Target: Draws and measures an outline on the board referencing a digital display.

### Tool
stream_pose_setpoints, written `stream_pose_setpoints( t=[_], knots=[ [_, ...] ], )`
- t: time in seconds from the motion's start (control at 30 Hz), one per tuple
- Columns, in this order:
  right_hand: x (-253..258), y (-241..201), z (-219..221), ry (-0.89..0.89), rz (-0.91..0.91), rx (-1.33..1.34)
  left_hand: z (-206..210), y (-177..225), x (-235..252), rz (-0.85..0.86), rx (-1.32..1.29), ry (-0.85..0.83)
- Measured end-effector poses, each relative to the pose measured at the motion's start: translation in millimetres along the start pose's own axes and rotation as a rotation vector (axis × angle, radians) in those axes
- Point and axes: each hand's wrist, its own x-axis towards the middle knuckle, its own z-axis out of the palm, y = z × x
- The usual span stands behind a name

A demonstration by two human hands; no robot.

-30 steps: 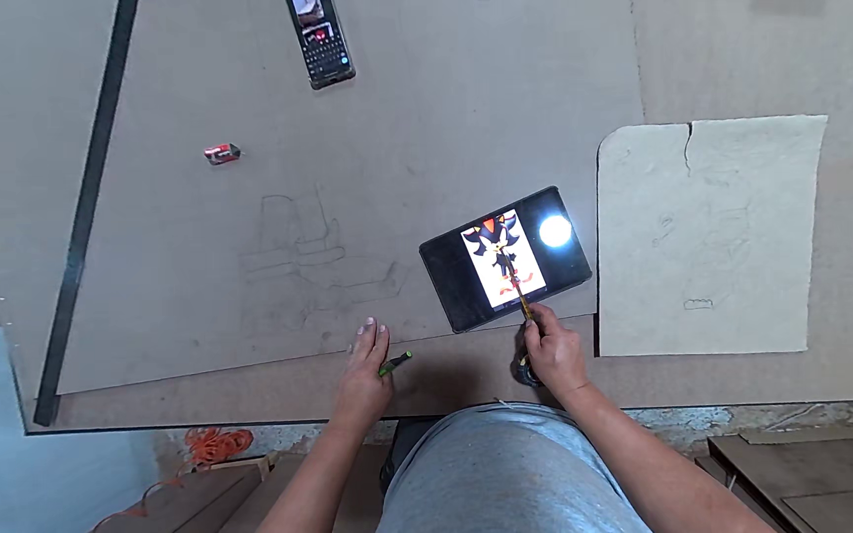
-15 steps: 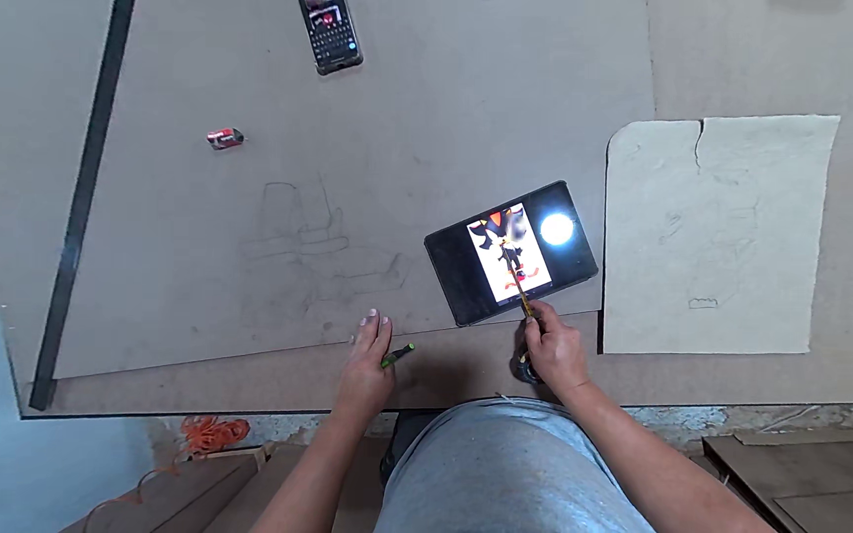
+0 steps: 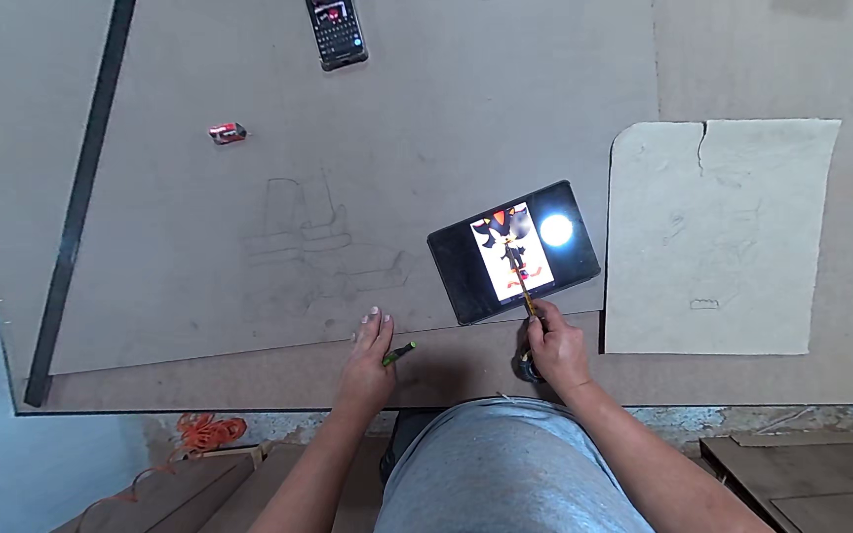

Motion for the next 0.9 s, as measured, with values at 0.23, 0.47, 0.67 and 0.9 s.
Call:
stream_pose_setpoints(
  t=[0.23, 0.47, 0.67, 0.9],
  knots=[
    [0.3, 0.8, 0.5, -0.005, 0.002, -0.009, 0.7, -1.3, 0.0, 0.018, 0.002, 0.017],
    [0.4, 0.7, 0.5, -0.014, 0.006, -0.004, -1.0, 0.8, 0.1, 0.003, 0.001, 0.002],
    [0.5, -0.1, 0.8, -0.003, 0.004, -0.010, -0.8, 0.1, -0.2, 0.002, -0.012, 0.004],
    [0.2, -1.7, 0.5, -0.001, 0.007, -0.018, -0.7, 0.4, -0.1, -0.001, -0.004, -0.001]
  ],
)
